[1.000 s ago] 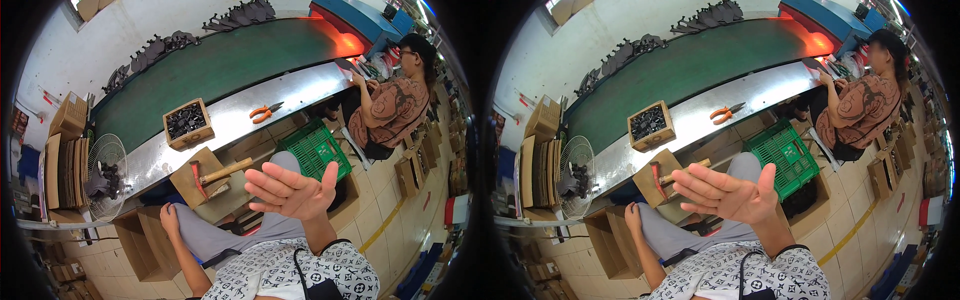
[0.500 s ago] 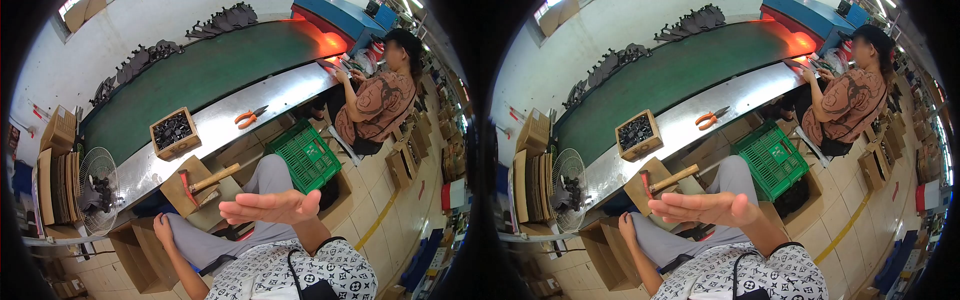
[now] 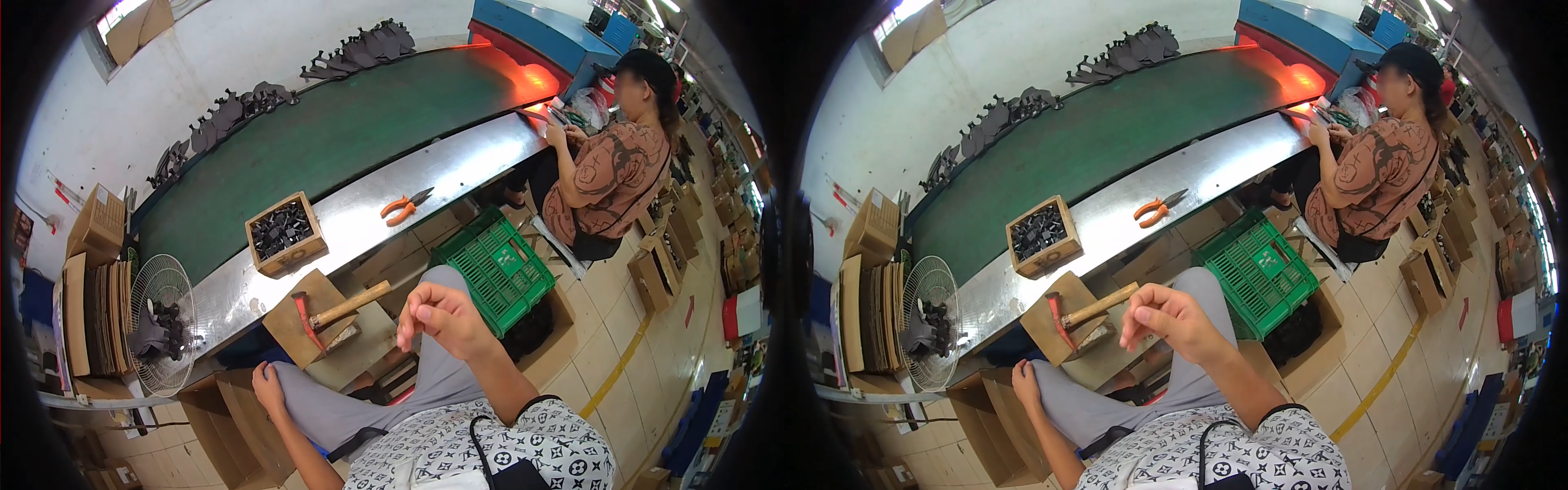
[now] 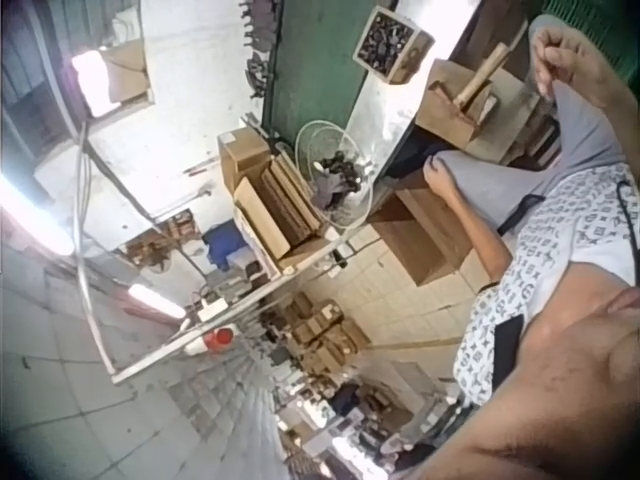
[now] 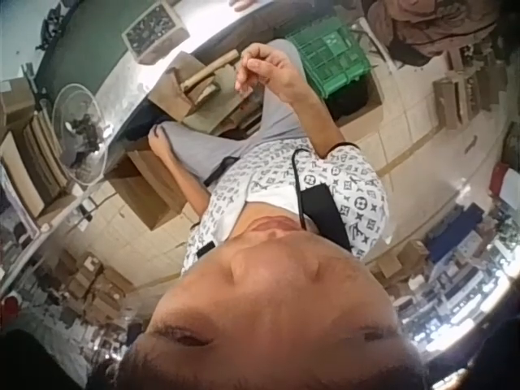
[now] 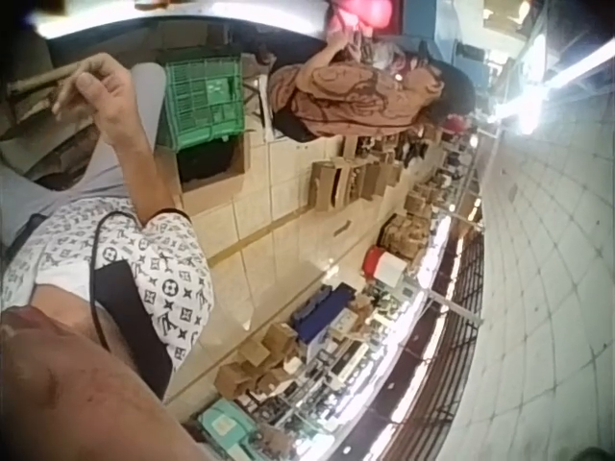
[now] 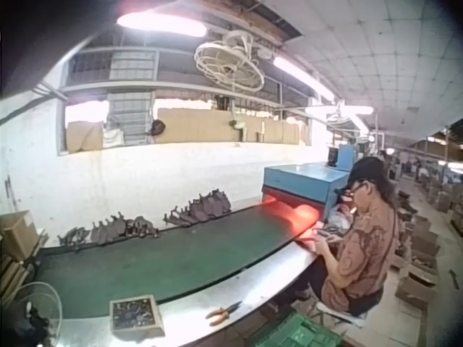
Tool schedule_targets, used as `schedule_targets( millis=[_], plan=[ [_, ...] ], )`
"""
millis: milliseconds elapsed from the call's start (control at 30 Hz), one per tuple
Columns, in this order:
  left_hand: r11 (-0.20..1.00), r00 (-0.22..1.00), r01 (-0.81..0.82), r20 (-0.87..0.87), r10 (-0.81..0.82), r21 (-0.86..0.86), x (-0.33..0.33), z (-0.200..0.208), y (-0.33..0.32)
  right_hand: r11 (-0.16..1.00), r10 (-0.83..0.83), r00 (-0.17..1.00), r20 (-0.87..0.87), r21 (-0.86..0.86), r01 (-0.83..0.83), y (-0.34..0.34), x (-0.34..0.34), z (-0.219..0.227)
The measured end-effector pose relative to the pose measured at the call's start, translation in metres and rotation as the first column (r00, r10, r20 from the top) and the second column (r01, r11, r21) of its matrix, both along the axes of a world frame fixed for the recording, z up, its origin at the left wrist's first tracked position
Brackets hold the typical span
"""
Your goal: The person is manually processing shoe components, specifically applying material to a sole and using a hammer at a workbench in a factory environment.
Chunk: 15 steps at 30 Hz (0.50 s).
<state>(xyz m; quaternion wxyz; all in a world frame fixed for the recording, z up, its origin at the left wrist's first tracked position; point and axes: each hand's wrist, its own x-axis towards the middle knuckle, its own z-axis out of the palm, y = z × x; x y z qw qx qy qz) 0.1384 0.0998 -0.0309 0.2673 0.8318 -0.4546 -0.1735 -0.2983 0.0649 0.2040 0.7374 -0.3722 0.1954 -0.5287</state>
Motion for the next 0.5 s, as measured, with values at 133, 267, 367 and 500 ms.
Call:
schedule_targets(
  millis=[133,267,367,500],
  plan=[
    [1.0,1.0,0.01,0.01,-0.01,-0.008,0.004,-0.004,0.002,0.984,-0.118,0.988,-0.103,0.124,0.13,-0.01,-0.014,-0.037],
    [1.0,1.0,0.005,0.002,-0.005,-0.011,0.004,-0.005,0.001,0.935,-0.218,0.931,-0.291,0.21,0.285,-0.029,-0.039,-0.12],
    [1.0,1.0,-0.006,-0.01,0.006,-0.008,-0.003,0.0,-0.003,0.865,-0.299,0.815,-0.496,0.221,0.451,-0.032,-0.066,-0.24],
    [1.0,1.0,-0.015,0.007,0.015,0.005,-0.001,0.0,0.0,0.806,-0.457,0.831,-0.317,0.248,0.538,-0.043,-0.071,-0.239]
  ],
)
